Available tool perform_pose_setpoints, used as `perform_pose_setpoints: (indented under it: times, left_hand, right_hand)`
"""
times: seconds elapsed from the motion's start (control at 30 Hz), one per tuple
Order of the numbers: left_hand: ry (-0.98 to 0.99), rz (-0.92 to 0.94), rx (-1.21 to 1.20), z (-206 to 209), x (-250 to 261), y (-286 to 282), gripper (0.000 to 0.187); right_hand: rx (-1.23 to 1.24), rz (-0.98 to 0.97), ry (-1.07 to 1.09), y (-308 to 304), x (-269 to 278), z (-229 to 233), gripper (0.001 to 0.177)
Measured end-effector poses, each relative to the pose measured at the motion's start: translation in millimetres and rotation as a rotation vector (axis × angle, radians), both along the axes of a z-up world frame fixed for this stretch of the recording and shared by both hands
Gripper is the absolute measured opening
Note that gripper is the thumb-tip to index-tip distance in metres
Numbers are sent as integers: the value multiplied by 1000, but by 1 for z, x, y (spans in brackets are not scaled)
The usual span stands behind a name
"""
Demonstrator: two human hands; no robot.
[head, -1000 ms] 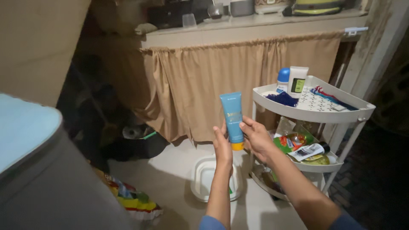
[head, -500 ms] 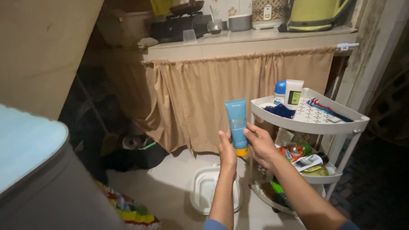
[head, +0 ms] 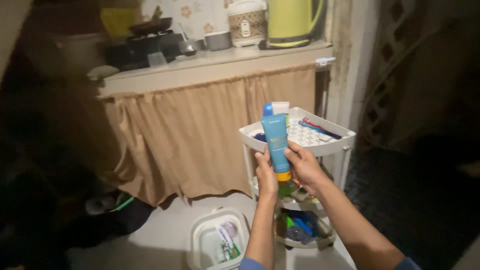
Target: The person transfers various bathroom items from a white basin on the floor to a three-tiered white plastic corner shelf. Items handled include a toothbrush, a blue scrubber, a bar of soap, a tube of cream, a deodorant stick, and other small toiletries.
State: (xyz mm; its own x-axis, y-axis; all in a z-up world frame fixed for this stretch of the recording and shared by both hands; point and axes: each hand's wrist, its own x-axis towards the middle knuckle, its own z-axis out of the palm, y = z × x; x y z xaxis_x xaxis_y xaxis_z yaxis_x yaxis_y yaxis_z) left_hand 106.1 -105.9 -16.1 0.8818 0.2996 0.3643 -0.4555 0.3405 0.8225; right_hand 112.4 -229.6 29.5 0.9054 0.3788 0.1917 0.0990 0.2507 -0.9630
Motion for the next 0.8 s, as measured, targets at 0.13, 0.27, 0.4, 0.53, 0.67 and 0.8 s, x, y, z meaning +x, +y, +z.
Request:
perform_pose_setpoints:
  times: [0.13,0.27,0.4,0.53,0.67,0.8]
  left_hand:
    - [7,-54,7,2,13,-32,74]
    - [35,-78,-24,5,19,-51,74]
    - [-5,10,33,2,24,-59,75]
    - [15,9,50,5,27,-59,75]
    - [75,35,79,11,20,-58,76]
    - [125,-10,47,17,16,-58,74]
  right_hand:
    - [102,-83,11,-28,3,4,44]
    - [142,-103,42,-42,3,8,45]
    - [186,-82,44,-47,4,5,45]
    - [203,-66,37,-48,9,3,45]
    - [221,-64,51,-46,11,0,45]
    - [237,-91,100,-46,13,1,44]
